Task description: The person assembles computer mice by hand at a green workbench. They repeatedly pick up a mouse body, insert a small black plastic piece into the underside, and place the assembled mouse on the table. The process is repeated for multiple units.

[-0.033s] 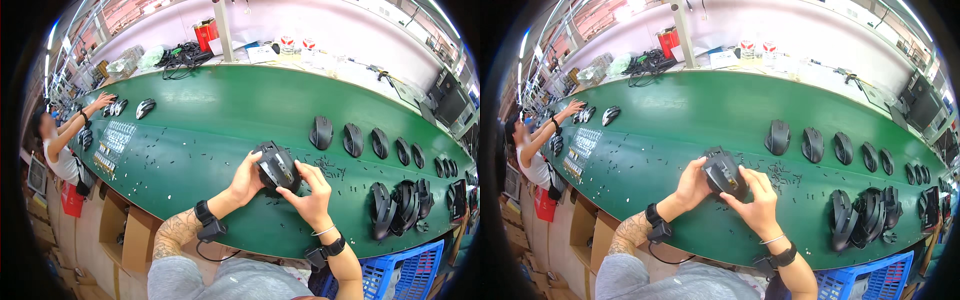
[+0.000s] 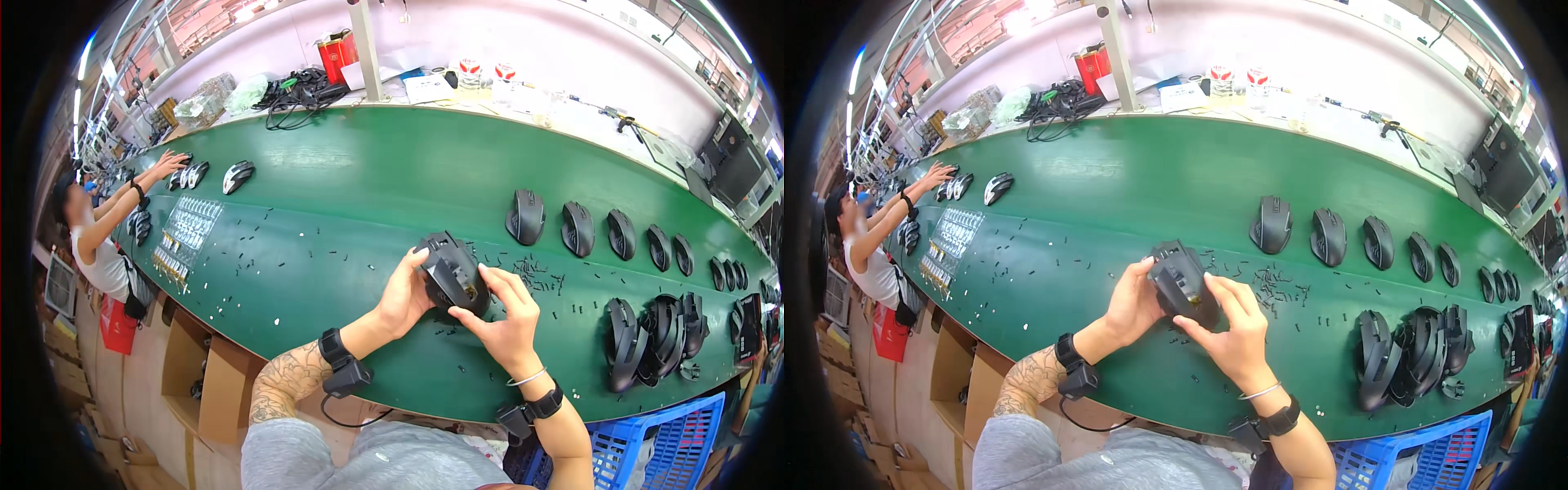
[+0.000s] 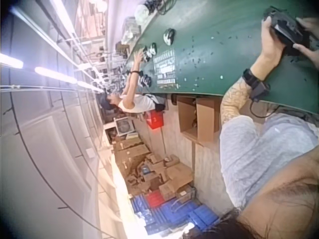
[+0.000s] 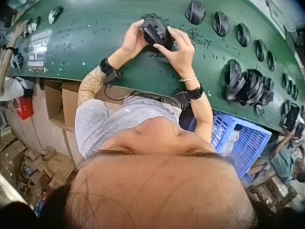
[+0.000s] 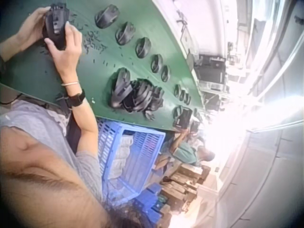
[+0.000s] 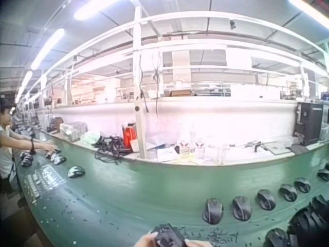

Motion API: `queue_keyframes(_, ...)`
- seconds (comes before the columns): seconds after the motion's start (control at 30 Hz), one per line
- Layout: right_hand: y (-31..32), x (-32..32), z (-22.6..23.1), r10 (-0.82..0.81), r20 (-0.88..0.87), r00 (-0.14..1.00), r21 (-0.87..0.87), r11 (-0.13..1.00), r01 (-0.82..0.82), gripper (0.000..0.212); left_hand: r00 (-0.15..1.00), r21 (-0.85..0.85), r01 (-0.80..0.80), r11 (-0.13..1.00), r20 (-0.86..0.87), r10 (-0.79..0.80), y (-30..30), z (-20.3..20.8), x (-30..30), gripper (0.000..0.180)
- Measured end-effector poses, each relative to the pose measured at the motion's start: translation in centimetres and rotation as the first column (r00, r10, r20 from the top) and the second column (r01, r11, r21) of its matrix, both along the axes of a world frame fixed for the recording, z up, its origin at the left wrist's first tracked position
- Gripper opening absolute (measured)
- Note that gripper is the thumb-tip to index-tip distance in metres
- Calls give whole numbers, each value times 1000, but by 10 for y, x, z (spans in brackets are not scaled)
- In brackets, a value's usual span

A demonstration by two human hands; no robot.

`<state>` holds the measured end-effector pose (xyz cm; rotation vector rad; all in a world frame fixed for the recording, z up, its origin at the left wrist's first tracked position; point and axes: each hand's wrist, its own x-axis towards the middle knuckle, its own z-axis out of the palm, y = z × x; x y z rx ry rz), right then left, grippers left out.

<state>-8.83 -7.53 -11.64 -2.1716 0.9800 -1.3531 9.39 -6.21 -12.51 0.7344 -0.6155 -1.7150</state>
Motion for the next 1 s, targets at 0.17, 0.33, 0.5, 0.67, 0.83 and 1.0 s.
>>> queue_keyframes(0.17, 3, 6, -4, -57, 31, 998, 20, 998, 56, 58, 993, -88, -83, 993, 70, 90, 6, -2, -13, 46)
queue_keyframes(0.33, 2, 5, -2, -65, 4, 998, 25, 998, 64, 58, 986, -142, -66, 988, 145, 87, 9, -3, -15, 46)
queue_keyframes(0.5, 1, 2, -2, -88, -2, 996, 41, 995, 88, 58, 984, -162, 1, 987, 176, 28, 12, -11, -24, 48)
queue_keyframes(0.67, 5, 8, 5, -86, -63, 994, 41, 995, 89, 57, 957, -179, -112, 977, 246, 155, 15, -9, -24, 51)
queue_keyframes(0.83, 9, 7, 8, -73, -48, 996, 132, 988, 79, 53, 943, -234, -86, 968, 296, 155, 13, -15, -30, 54)
queue_keyframes(1.0, 14, 11, 6, -57, -106, 993, 70, 995, 65, 56, 881, -314, -109, 943, 409, 238, 18, -16, -28, 58)
